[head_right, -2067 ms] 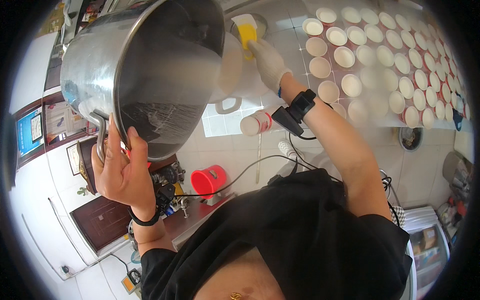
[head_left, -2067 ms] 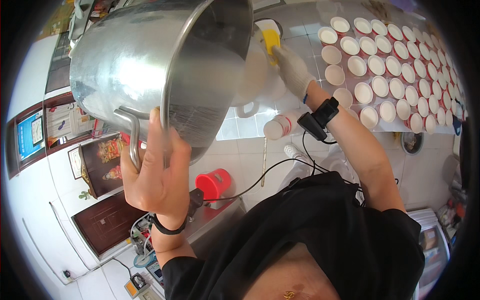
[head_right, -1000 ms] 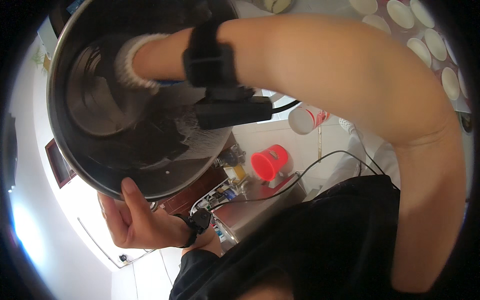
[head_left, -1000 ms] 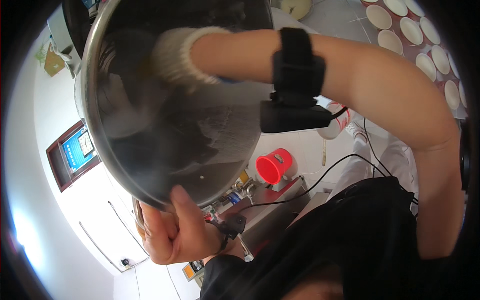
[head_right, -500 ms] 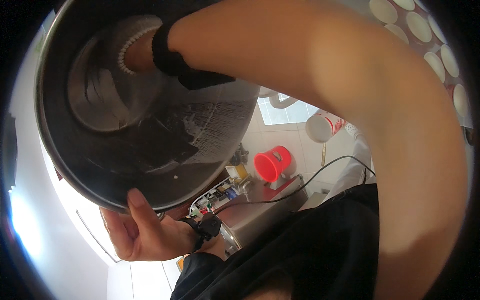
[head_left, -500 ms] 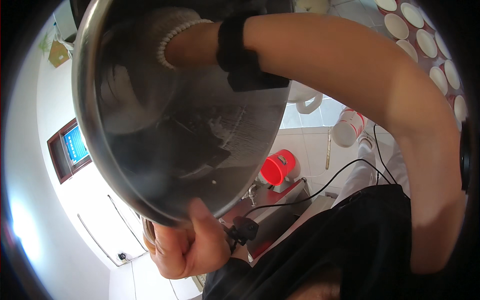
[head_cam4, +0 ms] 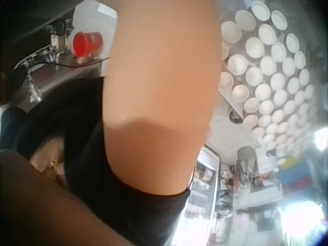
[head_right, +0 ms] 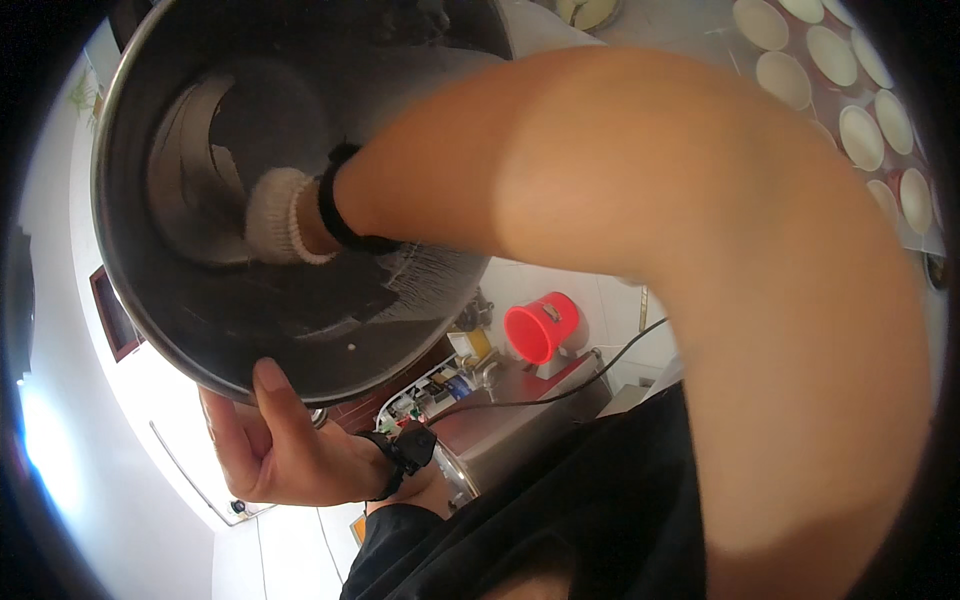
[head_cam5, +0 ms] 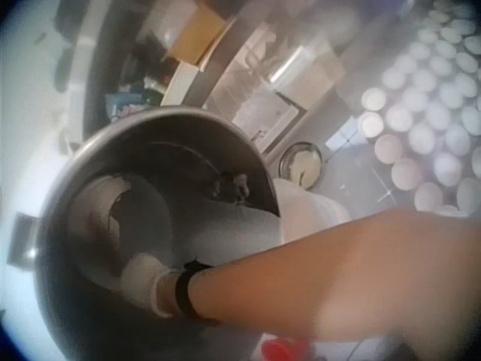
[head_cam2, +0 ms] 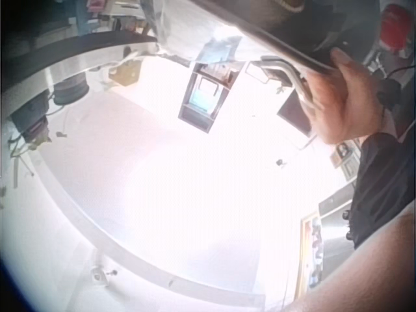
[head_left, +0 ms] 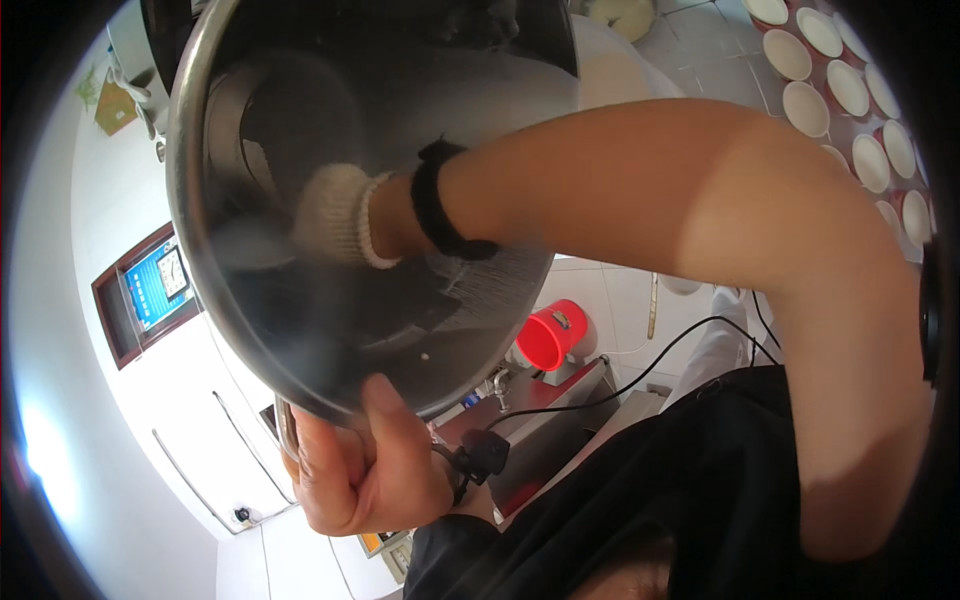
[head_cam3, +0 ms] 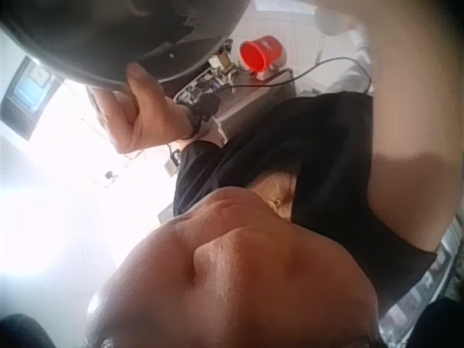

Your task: The person organizes cups on a counter, pours liquid into them using a scale, and then scrapes the remaining liquid from a large pot into a pitcher using a spatula.

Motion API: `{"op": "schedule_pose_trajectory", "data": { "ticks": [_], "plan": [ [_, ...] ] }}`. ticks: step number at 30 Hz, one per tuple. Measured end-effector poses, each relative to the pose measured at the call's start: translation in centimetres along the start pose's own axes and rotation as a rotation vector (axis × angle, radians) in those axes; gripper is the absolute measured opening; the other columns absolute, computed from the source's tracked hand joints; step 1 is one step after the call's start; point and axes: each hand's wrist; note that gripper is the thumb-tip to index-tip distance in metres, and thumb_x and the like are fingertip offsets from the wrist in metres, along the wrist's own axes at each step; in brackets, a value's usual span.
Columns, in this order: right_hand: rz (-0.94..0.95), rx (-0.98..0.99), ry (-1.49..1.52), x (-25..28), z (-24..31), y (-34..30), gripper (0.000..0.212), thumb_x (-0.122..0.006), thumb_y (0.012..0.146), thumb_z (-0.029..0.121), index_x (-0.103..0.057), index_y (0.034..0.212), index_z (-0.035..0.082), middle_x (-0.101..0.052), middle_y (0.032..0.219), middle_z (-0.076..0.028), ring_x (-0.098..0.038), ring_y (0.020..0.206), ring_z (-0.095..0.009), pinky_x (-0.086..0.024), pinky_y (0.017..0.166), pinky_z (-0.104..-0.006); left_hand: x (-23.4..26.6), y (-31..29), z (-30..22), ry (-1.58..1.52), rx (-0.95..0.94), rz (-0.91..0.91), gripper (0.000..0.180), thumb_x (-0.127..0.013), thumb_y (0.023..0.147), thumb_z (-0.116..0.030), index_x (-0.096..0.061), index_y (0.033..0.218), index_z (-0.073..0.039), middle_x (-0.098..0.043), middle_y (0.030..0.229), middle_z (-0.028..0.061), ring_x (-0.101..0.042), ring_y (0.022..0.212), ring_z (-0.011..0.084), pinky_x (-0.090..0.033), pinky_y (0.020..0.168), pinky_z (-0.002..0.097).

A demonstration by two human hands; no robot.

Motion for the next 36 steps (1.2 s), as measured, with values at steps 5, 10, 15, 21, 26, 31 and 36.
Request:
{"op": "schedule_pose_trajectory", "data": {
  "ticks": [5,10,15,21,26,31,36],
  "plan": [
    [-0.152,0.043,-0.077,-0.7,-1.2,0.0,0.016,-0.068,0.091,0.024,-0.081,0.092,0.014,-0.076,0.096,-0.009,-0.074,0.09,-0.027,-0.059,0.075,-0.0398,-0.9,0.0,1.0,-0.088,-0.063,-0.034,0.044,-0.072,0.081,0.016,-0.065,0.124,0.015,-0.071,0.11,0.0295,-0.071,0.096,0.0281,-0.056,0.087,0.0339],
    [-0.634,-0.118,-0.046,2.5,-6.2,-0.5,0.031,-0.07,0.088,0.03,-0.077,0.114,0.016,-0.076,0.102,-0.008,-0.073,0.094,-0.029,-0.059,0.079,-0.0428,-1.5,-0.4,1.0,-0.162,-0.112,-0.025,0.045,-0.07,0.08,0.018,-0.064,0.125,0.015,-0.069,0.117,0.0328,-0.07,0.103,0.0325,-0.055,0.091,0.0377],
    [-0.807,-0.166,0.031,3.5,-9.0,-2.0,0.031,-0.069,0.089,0.028,-0.077,0.115,0.015,-0.075,0.105,-0.009,-0.073,0.097,-0.029,-0.058,0.08,-0.0423,-1.1,-0.7,1.0,-0.097,-0.126,-0.019,0.047,-0.073,0.081,0.01,-0.064,0.127,0.013,-0.07,0.102,0.0244,-0.067,0.09,0.0243,-0.049,0.08,0.0307],
    [-0.561,-0.298,0.034,2.2,-8.7,-0.7,0.028,-0.068,0.091,0.026,-0.077,0.114,0.014,-0.075,0.11,-0.009,-0.072,0.102,-0.029,-0.057,0.084,-0.042,-1.3,-0.3,1.3,-0.083,-0.169,-0.074,0.049,-0.077,0.084,0.001,-0.064,0.131,0.009,-0.072,0.09,0.0162,-0.065,0.074,0.0157,-0.046,0.067,0.0256],
    [-0.46,-0.283,0.038,2.7,-7.4,-0.1,0.026,-0.067,0.092,0.024,-0.078,0.113,0.013,-0.075,0.114,-0.009,-0.071,0.106,-0.03,-0.057,0.087,-0.0417,-0.6,-0.2,1.3,-0.197,-0.188,0.103,0.059,-0.063,0.076,0.024,-0.057,0.133,0.015,-0.064,0.122,0.0392,-0.068,0.11,0.0397,-0.051,0.098,0.0459],
    [-0.084,-0.109,0.166,1.9,-0.9,-1.6,0.027,-0.063,0.096,0.026,-0.077,0.115,0.012,-0.074,0.118,-0.009,-0.07,0.11,-0.029,-0.056,0.09,-0.0419,-0.7,-1.0,2.8,-0.259,-0.214,0.097,0.058,-0.063,0.075,0.024,-0.057,0.132,0.016,-0.063,0.122,0.0403,-0.068,0.109,0.0412,-0.051,0.098,0.0468],
    [-0.212,-0.045,0.297,-5.0,0.9,-0.3,0.024,-0.061,0.096,0.02,-0.077,0.111,0.012,-0.075,0.108,-0.009,-0.072,0.099,-0.026,-0.058,0.081,-0.0376,-1.0,-0.2,2.2,-0.283,-0.257,0.101,0.057,-0.063,0.075,0.023,-0.057,0.131,0.016,-0.064,0.121,0.0406,-0.068,0.109,0.042,-0.051,0.098,0.0469]
  ]
}}
Point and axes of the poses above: each hand's wrist, its own y-axis towards the middle knuckle, its own x-axis out of the back of the hand, z = x × y
